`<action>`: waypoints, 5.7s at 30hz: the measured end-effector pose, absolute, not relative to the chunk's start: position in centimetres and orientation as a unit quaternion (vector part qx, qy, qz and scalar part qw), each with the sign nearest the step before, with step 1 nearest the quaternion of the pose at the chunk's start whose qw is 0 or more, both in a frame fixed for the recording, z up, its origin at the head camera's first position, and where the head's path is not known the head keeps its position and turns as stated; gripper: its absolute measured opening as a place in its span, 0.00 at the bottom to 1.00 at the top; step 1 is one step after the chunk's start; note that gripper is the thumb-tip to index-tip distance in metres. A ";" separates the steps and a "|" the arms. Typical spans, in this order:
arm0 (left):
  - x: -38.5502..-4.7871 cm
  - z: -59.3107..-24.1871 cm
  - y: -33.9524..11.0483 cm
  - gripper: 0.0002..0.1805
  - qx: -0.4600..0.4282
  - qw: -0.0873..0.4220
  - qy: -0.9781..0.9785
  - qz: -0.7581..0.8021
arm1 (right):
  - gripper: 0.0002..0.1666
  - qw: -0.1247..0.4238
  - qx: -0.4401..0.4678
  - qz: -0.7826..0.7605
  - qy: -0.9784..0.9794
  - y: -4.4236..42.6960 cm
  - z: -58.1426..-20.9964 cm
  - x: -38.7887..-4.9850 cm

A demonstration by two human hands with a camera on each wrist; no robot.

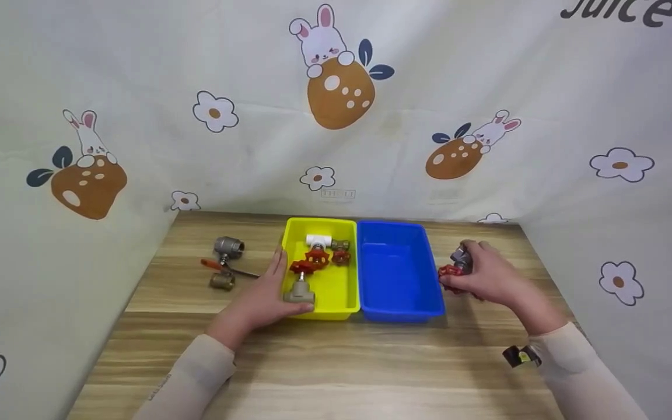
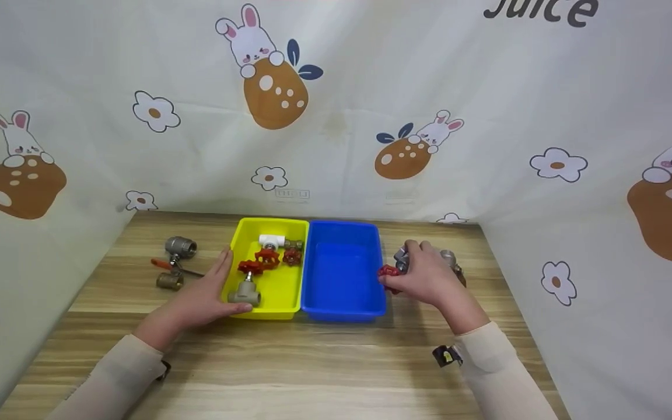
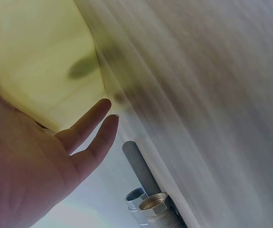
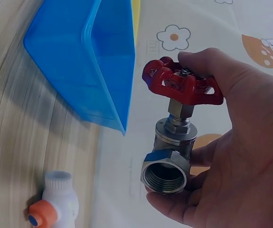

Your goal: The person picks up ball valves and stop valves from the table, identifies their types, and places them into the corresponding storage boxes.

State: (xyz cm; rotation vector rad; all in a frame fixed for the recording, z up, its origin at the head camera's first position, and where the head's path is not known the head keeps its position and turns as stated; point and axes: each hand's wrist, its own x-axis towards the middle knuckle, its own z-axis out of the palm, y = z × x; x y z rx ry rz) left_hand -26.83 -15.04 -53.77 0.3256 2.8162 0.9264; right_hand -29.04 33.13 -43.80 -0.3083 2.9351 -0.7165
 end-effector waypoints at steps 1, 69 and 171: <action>-26.8 -53.8 -15.0 0.79 0.109 0.079 0.941 0.310 | 0.66 0.048 -0.105 -0.228 0.967 33.0 -43.8 -29.0; -26.8 -53.7 -15.0 0.79 0.111 0.076 0.938 0.319 | 0.68 0.033 -0.245 -0.152 0.957 19.8 -41.3 -31.9; -26.4 -53.4 -15.2 0.78 0.107 0.081 0.937 0.323 | 0.46 0.283 -0.242 -0.061 0.926 7.9 -43.1 -35.4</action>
